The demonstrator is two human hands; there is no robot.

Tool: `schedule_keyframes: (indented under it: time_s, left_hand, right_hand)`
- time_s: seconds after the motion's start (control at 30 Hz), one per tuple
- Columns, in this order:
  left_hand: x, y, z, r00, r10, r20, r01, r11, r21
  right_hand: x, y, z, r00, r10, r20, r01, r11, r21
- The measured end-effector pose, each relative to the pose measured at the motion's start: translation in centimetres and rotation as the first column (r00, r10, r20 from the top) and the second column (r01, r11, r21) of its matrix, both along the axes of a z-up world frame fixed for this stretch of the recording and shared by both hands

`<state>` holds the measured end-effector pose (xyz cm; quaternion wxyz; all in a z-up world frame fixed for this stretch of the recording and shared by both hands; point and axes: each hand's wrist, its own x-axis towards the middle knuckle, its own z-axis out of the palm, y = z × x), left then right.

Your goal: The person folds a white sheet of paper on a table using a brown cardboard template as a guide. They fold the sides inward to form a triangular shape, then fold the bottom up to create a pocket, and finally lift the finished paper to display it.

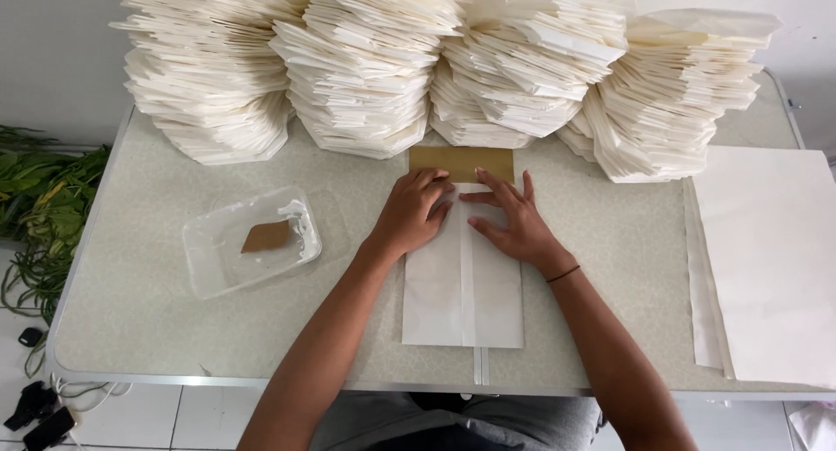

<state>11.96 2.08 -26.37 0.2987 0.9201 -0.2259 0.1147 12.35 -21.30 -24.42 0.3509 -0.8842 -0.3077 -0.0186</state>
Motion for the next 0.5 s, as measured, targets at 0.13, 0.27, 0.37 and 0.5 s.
schedule_keyframes:
  time_s: [0.13, 0.27, 0.37, 0.5]
  left_hand:
    - [-0.1, 0.0, -0.2, 1.0, -0.002, 0.012, 0.002, 1.0, -0.007]
    - [0.1, -0.3, 0.1, 1.0, 0.013, 0.002, -0.013, 1.0, 0.014]
    - [0.0, -0.3, 0.0, 0.999, 0.029, 0.016, -0.03, 0.999, 0.028]
    - [0.3, -0.1, -0.5, 0.999, 0.03, 0.023, -0.031, 0.999, 0.014]
  right_hand:
    - [-0.5, 0.2, 0.6, 0.999, 0.0, -0.033, -0.002, 0.999, -0.049]
    - [-0.6, 0.6, 1.0, 0.999, -0.014, -0.035, 0.01, 0.995, -0.1]
    - [-1.1, 0.9, 1.2, 0.999, -0.01, -0.052, 0.004, 0.993, -0.12]
    - [-2.0, 0.9, 2.3, 0.993, 0.03, -0.113, -0.062, 0.955, -0.291]
